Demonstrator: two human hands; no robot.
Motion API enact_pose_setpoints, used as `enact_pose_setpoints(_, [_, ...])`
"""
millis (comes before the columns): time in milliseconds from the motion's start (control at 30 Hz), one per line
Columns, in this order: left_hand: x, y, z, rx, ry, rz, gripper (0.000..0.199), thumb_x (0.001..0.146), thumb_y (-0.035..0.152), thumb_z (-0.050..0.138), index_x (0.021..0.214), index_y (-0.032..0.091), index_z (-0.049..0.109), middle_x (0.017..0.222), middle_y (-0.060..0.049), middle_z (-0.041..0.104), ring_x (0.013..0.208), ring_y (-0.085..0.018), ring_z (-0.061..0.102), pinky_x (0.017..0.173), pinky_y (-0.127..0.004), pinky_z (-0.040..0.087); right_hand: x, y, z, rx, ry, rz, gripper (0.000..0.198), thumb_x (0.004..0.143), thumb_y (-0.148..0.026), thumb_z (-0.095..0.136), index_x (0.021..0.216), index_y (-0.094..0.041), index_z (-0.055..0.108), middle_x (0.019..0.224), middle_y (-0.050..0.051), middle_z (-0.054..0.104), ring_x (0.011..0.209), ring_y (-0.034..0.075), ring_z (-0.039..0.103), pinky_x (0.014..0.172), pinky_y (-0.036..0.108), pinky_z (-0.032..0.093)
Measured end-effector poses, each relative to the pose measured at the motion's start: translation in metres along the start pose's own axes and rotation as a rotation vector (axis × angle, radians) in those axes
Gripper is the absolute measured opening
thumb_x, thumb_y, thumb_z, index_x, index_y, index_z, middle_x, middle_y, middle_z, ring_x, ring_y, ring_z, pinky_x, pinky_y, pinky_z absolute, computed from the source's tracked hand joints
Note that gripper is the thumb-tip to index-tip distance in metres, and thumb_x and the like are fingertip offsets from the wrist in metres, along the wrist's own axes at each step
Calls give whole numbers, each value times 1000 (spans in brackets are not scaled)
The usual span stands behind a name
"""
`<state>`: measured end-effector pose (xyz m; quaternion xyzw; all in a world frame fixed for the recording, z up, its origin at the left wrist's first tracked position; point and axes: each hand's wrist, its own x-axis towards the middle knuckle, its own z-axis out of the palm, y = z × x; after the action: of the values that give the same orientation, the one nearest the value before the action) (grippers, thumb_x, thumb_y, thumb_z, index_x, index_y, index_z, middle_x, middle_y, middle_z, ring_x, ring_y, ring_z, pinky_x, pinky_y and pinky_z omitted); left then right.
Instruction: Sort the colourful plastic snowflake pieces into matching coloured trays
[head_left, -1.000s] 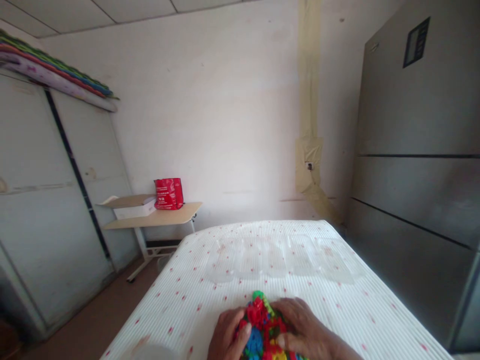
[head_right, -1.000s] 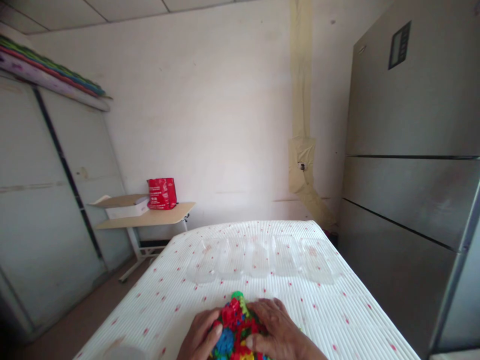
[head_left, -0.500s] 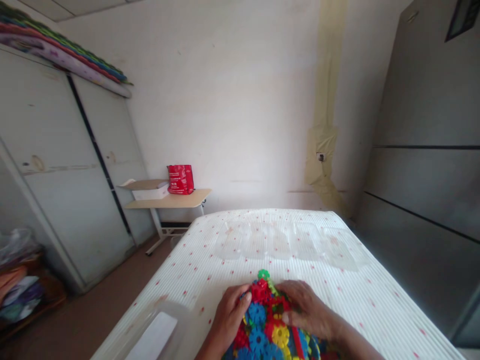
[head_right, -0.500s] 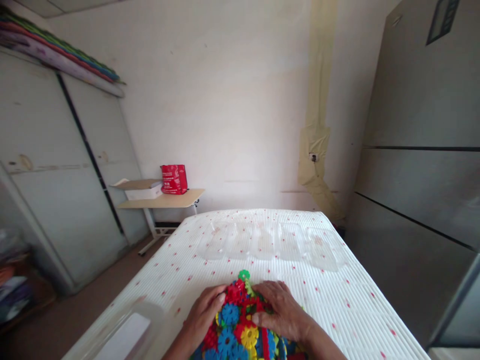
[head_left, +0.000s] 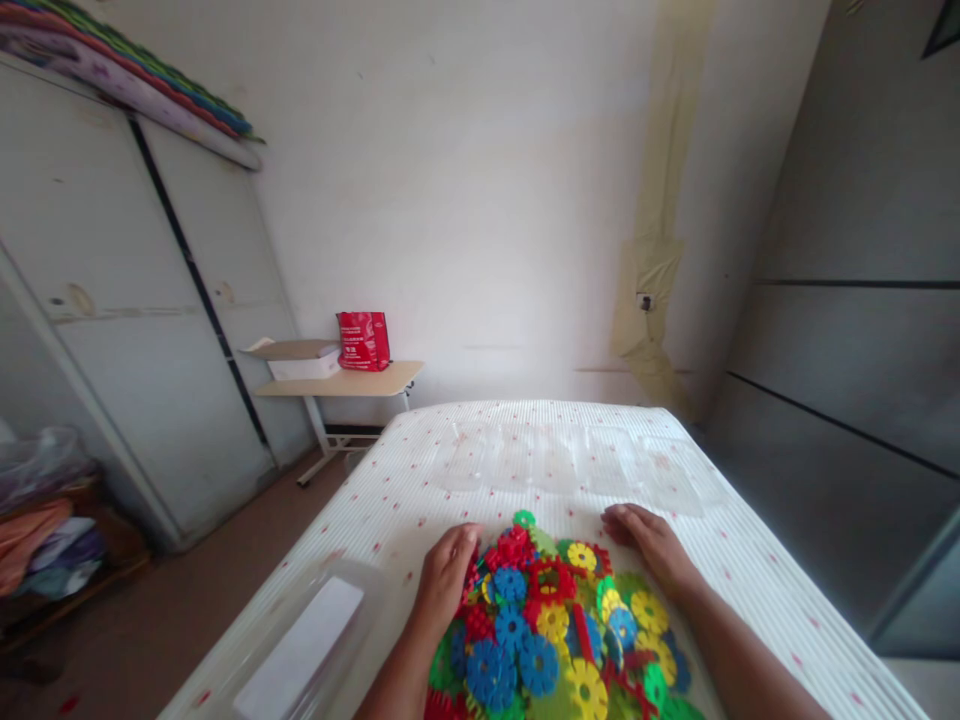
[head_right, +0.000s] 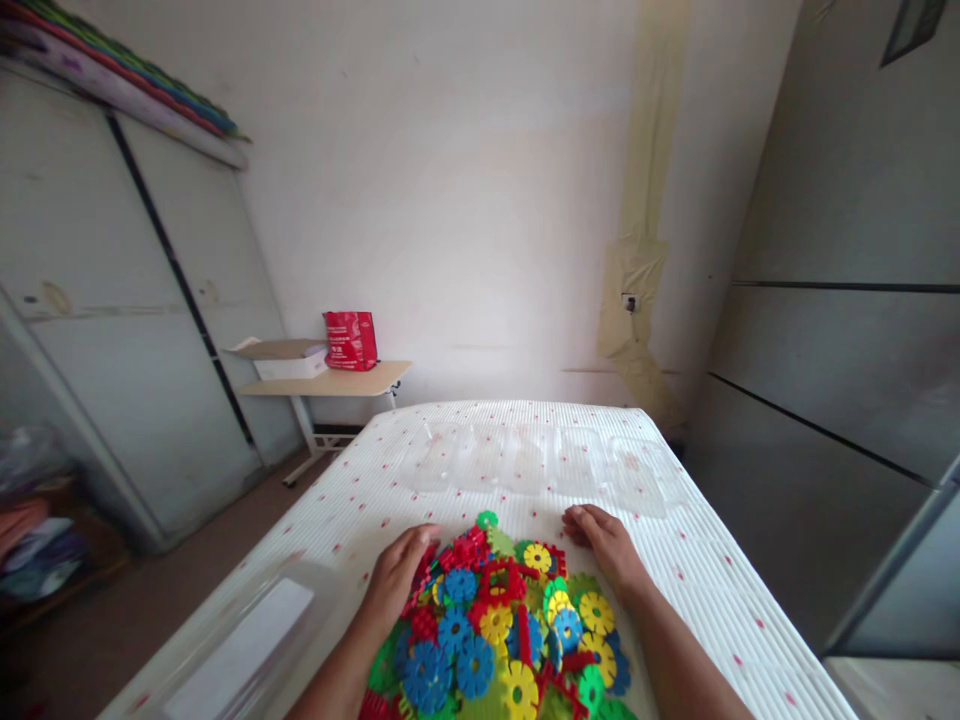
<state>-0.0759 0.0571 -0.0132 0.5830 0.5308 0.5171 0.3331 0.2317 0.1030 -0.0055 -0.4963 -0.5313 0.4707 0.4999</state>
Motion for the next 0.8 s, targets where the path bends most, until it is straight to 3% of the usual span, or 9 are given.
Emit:
enact_pose_setpoints(133, [1,-1,0,-4,8,-17,38,82,45,46,93,15,67,96,-8,69,94,-22,61,88,-33,45,4,13,-6,200,118,44,42,61,-58,68,74,-18,67,79,7,69,71,19,63,66,32,52])
enact_pose_setpoints(800, [-1,-15,-10,-59,167,-63,47,76,53,48,88,12,67,88,-12,71,88,-25,65,82,-36,49,-14,5,1,135,200,-20,38,58,-52,68,73,-18,62,78,6,67,69,18,60,69,33,50])
